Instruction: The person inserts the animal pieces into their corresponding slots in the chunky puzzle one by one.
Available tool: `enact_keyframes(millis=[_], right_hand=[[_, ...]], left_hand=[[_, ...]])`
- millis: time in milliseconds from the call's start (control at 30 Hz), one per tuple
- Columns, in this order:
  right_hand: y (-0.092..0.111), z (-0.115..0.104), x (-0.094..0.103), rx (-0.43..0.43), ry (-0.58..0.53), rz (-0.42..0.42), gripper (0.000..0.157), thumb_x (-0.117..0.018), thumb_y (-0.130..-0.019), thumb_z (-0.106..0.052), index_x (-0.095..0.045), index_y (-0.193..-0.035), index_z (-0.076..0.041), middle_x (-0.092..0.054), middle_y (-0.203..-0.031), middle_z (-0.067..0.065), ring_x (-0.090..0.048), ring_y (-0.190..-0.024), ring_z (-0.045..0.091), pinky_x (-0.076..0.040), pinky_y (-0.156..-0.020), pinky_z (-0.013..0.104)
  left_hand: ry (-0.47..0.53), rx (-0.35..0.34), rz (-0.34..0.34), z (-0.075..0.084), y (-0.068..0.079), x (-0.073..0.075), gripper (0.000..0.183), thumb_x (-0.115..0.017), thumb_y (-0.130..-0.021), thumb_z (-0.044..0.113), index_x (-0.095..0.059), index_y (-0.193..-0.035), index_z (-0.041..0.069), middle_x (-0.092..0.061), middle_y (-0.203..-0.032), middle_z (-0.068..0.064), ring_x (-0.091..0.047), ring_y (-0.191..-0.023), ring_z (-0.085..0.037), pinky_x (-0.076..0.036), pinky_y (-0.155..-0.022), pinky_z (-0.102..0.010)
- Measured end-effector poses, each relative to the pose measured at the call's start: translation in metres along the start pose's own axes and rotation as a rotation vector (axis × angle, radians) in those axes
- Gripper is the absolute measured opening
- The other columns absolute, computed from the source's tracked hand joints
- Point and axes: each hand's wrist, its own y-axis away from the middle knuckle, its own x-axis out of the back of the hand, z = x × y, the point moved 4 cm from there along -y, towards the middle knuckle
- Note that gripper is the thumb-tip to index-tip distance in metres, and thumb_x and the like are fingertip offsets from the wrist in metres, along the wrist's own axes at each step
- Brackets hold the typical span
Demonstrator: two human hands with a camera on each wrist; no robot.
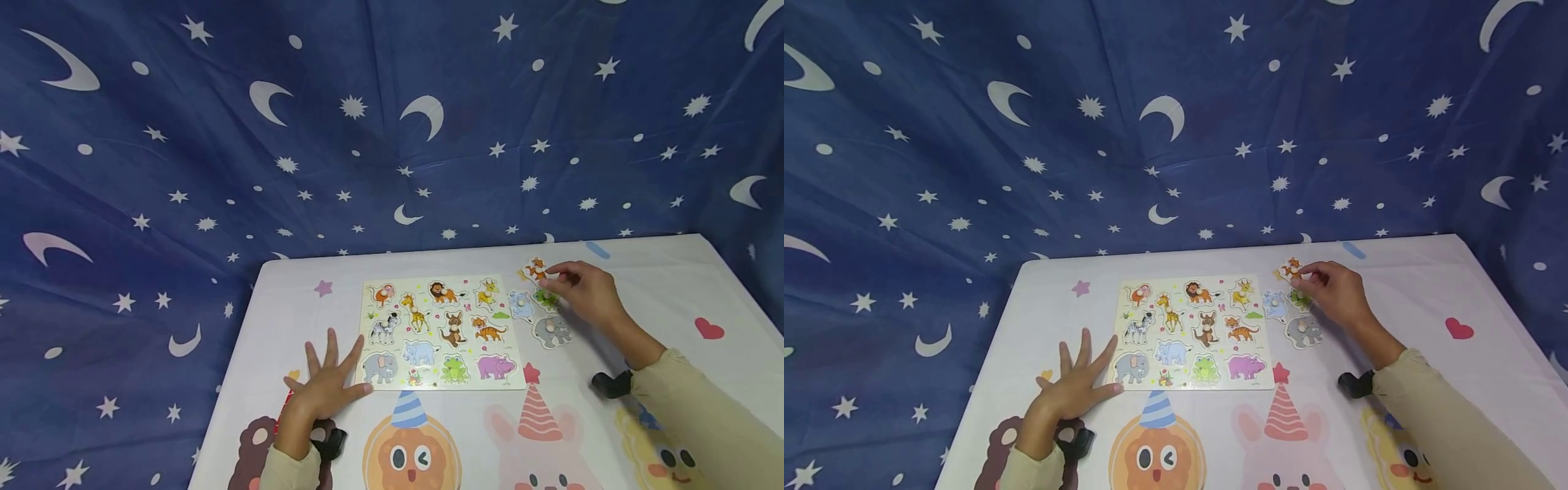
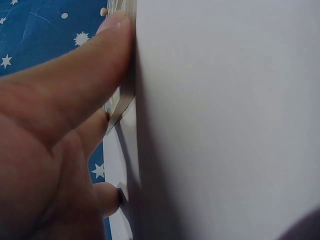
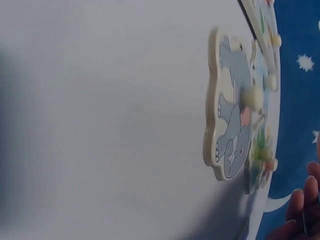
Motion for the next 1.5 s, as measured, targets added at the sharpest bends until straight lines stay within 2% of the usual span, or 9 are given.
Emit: enact_keyframes(millis=[100, 367, 667, 933, 1100, 1200, 1500], right_hand=[[-0.010, 0.006, -0.002, -0.036, 0.013, 0.006, 0.036, -0.080, -0.090, -0.030, -0.075, -0.112, -0.002, -0.063, -0.082, 0.010, -0.050, -0.073, 0.019, -0.041, -0.054, 0.025], [-0.034, 0.022, -0.023, -0.134, 0.022, -0.008, 0.033, -0.080, -0.090, -0.031, -0.076, -0.108, -0.004, -0.068, -0.095, 0.016, -0.058, -0.086, 0.024, -0.043, -0.069, 0.033], [-0.038, 0.032, -0.036, -0.244, 0.038, -0.010, 0.036, -0.079, -0.090, -0.033, -0.076, -0.109, -0.004, -0.064, -0.100, 0.015, -0.054, -0.090, 0.026, -0.042, -0.070, 0.033], [-0.037, 0.033, -0.039, -0.294, 0.045, -0.005, 0.032, -0.079, -0.090, -0.031, -0.074, -0.104, -0.002, -0.067, -0.096, 0.016, -0.057, -0.086, 0.027, -0.044, -0.067, 0.032], [-0.037, 0.032, -0.042, -0.314, 0.054, -0.036, 0.030, -0.076, -0.093, -0.031, -0.072, -0.103, -0.003, -0.067, -0.094, 0.015, -0.057, -0.085, 0.026, -0.044, -0.067, 0.031], [-0.037, 0.030, -0.042, -0.302, 0.055, -0.060, 0.028, -0.075, -0.094, -0.030, -0.070, -0.102, -0.004, -0.064, -0.092, 0.014, -0.056, -0.084, 0.026, -0.044, -0.067, 0.031], [-0.035, 0.014, -0.028, -0.135, 0.048, -0.052, 0.031, -0.078, -0.092, -0.031, -0.071, -0.099, -0.002, -0.063, -0.091, 0.012, -0.054, -0.080, 0.024, -0.043, -0.062, 0.028]], left_hand=[[-0.006, 0.001, 0.002, 0.000, 0.000, 0.000, 0.089, -0.073, -0.087, 0.057, -0.023, -0.160, 0.048, 0.016, -0.172, -0.012, 0.025, -0.149, -0.057, 0.013, -0.086, -0.096], [-0.007, 0.001, 0.000, 0.000, 0.001, 0.000, 0.088, -0.073, -0.087, 0.057, -0.024, -0.159, 0.048, 0.016, -0.172, -0.012, 0.025, -0.149, -0.057, 0.012, -0.086, -0.096], [-0.002, -0.007, -0.005, 0.002, 0.002, 0.002, 0.088, -0.072, -0.088, 0.056, -0.022, -0.160, 0.047, 0.017, -0.172, -0.012, 0.025, -0.149, -0.057, 0.012, -0.086, -0.096], [-0.009, -0.010, 0.000, 0.001, 0.001, 0.001, 0.088, -0.072, -0.087, 0.057, -0.023, -0.160, 0.047, 0.017, -0.172, -0.012, 0.025, -0.149, -0.057, 0.012, -0.086, -0.096], [-0.006, -0.007, 0.001, 0.000, 0.001, 0.001, 0.088, -0.073, -0.087, 0.057, -0.024, -0.160, 0.046, 0.016, -0.172, -0.012, 0.024, -0.149, -0.058, 0.012, -0.086, -0.096], [-0.003, -0.009, 0.002, 0.000, 0.001, 0.001, 0.088, -0.073, -0.087, 0.056, -0.024, -0.160, 0.046, 0.015, -0.172, -0.013, 0.024, -0.149, -0.058, 0.012, -0.086, -0.096], [-0.005, -0.006, 0.002, -0.001, 0.000, 0.002, 0.090, -0.073, -0.087, 0.057, -0.023, -0.160, 0.046, 0.016, -0.172, -0.013, 0.025, -0.149, -0.057, 0.013, -0.086, -0.096]])
